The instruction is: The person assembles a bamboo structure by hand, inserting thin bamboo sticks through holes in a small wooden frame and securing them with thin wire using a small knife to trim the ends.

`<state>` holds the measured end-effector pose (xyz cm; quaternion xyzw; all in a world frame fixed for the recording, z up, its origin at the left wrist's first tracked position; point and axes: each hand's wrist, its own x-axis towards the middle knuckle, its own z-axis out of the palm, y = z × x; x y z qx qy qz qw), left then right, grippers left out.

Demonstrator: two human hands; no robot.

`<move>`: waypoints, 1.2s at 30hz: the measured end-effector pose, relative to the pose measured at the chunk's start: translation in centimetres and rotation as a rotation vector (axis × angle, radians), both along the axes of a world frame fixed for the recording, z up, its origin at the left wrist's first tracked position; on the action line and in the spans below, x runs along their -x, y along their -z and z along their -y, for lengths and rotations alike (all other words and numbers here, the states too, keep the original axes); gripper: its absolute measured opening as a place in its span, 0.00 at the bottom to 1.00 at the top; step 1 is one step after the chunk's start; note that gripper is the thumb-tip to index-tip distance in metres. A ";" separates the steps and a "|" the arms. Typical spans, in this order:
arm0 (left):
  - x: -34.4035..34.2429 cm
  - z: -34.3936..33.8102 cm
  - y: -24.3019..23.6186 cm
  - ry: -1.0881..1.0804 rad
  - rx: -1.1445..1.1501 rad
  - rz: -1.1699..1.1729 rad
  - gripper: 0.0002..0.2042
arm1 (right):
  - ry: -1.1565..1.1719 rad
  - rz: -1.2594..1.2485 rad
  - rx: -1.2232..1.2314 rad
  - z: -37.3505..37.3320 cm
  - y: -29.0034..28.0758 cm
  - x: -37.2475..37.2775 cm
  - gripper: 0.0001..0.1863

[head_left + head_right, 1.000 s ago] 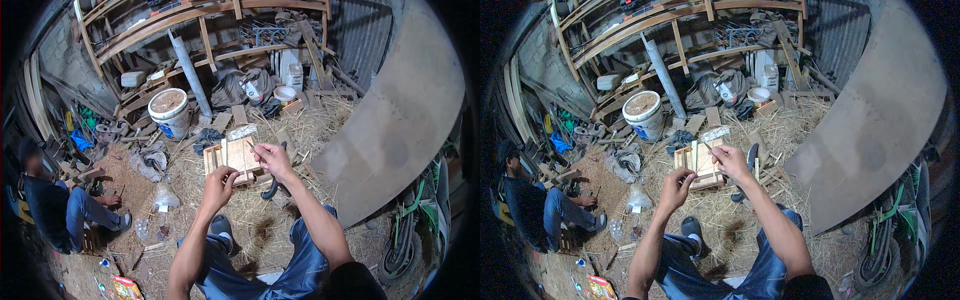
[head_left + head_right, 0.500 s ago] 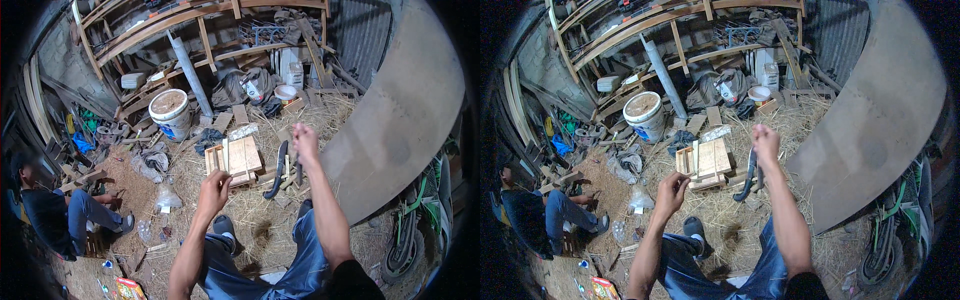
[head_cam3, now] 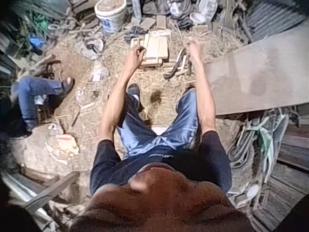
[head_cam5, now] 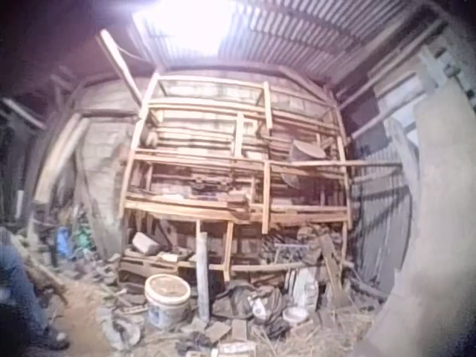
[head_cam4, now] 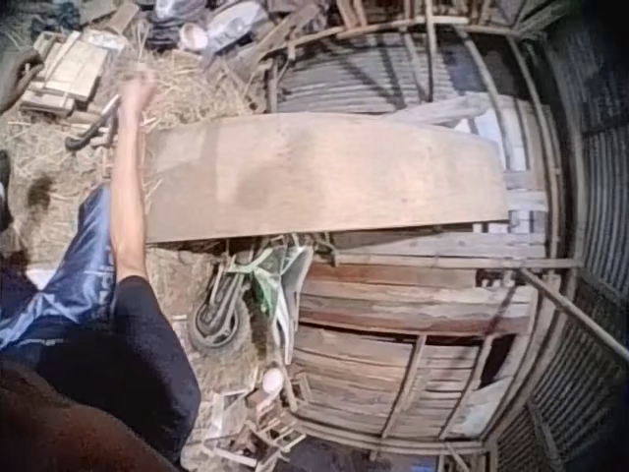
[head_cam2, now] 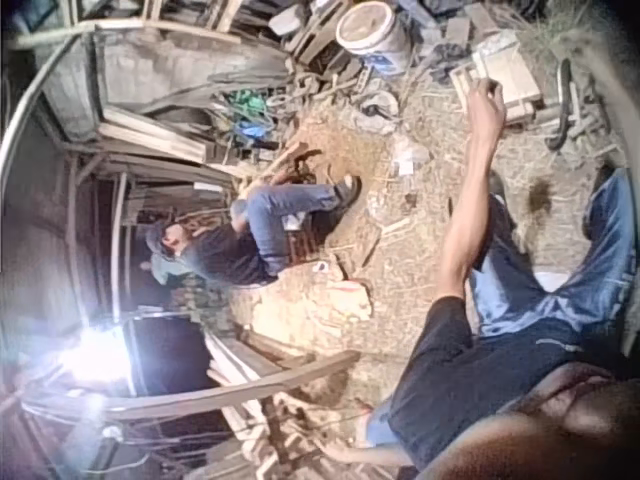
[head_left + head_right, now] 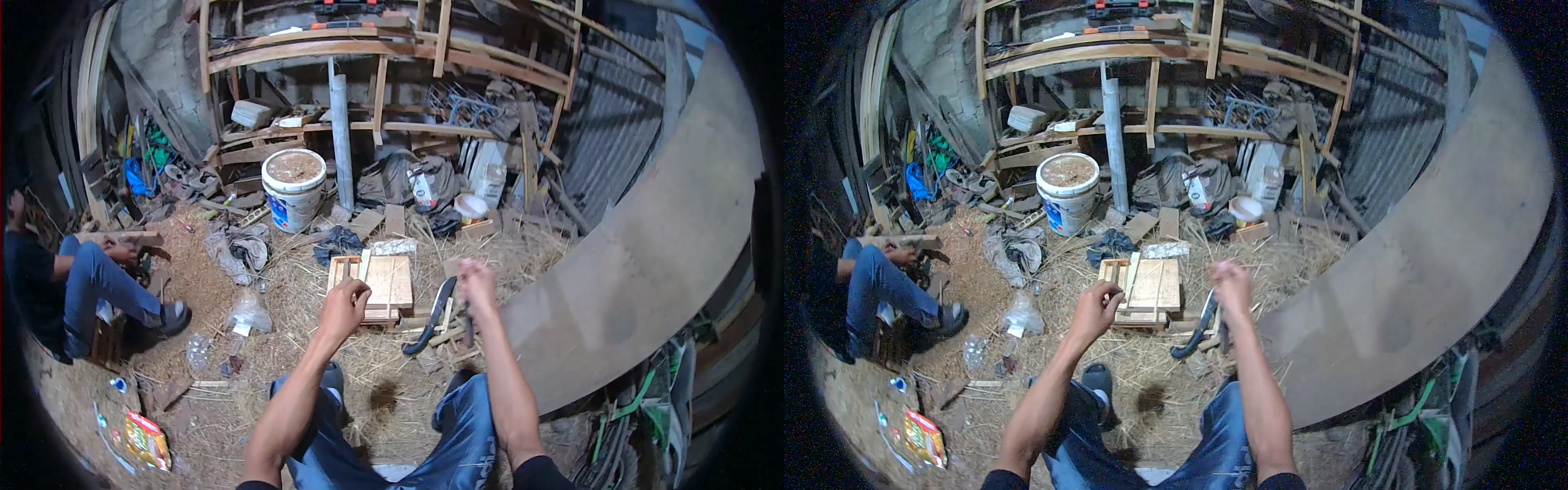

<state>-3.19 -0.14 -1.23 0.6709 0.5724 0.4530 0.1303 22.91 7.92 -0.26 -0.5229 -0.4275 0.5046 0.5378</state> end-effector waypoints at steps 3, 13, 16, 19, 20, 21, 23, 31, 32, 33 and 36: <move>-0.3 -0.9 0.7 0.024 -0.018 0.082 0.05 | -0.317 0.213 -0.018 2.7 -2.0 4.1 0.12; -0.8 -0.5 0.8 0.068 -0.001 -0.022 0.07 | -0.248 0.818 -0.396 2.7 -1.2 5.9 0.13; -0.6 -0.9 0.7 0.022 0.021 -0.107 0.06 | -0.262 0.676 -0.395 2.3 1.6 5.0 0.11; -0.8 -1.8 1.3 0.076 0.114 -0.169 0.06 | -0.328 0.613 -0.361 1.6 4.5 4.1 0.10; -1.0 -1.8 1.7 0.147 0.092 -0.229 0.07 | -0.351 0.653 -0.356 1.7 4.5 4.4 0.10; -1.4 -1.7 2.3 0.231 0.259 -0.087 0.07 | -0.372 0.693 -0.351 1.7 4.4 4.6 0.10; -3.2 -1.2 1.2 0.383 0.592 0.196 0.09 | -0.396 0.674 -0.385 1.4 3.4 4.4 0.13; -7.2 -3.1 -2.6 0.350 0.750 0.785 0.12 | -0.133 0.494 -0.437 0.0 0.8 1.9 0.22; -7.3 -3.2 -2.4 0.369 0.749 0.830 0.12 | -0.118 0.511 -0.407 0.1 0.7 1.9 0.22; -7.1 -3.2 -2.1 0.385 0.748 0.876 0.13 | -0.143 0.525 -0.389 0.4 0.6 1.7 0.20; -7.3 -3.8 -2.0 0.381 0.732 0.946 0.16 | -0.134 0.611 -0.488 0.5 1.4 1.3 0.14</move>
